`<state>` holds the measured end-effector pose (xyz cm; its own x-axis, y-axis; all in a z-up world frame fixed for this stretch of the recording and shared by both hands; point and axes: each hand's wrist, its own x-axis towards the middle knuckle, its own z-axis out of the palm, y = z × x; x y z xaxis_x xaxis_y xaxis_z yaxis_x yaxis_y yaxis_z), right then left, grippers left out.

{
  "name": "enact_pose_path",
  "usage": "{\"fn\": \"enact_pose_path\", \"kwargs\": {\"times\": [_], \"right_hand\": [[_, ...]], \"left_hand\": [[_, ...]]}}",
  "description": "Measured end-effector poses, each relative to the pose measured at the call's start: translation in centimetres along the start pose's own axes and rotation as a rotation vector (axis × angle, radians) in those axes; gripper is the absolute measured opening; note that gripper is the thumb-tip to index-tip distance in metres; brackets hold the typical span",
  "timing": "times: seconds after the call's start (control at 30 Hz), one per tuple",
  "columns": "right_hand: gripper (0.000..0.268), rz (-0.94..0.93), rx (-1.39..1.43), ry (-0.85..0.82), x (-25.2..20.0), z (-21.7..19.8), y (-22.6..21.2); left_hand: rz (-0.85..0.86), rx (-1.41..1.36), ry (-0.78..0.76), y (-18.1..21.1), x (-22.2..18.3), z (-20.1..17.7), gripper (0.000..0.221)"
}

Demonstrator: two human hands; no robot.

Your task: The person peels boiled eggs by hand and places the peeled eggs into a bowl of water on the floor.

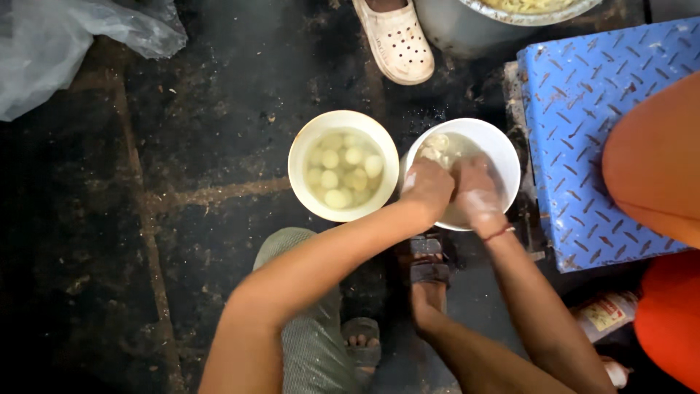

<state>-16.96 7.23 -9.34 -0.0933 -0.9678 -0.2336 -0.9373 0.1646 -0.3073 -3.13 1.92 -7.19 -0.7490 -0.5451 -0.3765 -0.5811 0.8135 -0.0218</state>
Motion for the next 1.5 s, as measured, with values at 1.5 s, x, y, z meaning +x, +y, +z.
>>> {"fn": "enact_pose_path", "kwargs": {"times": [1.5], "right_hand": [[0.028, 0.336, 1.657, -0.119, 0.1, -9.0, -4.6]], "left_hand": [[0.160, -0.456, -0.158, -1.5, -5.1, -5.0, 0.030]]}}
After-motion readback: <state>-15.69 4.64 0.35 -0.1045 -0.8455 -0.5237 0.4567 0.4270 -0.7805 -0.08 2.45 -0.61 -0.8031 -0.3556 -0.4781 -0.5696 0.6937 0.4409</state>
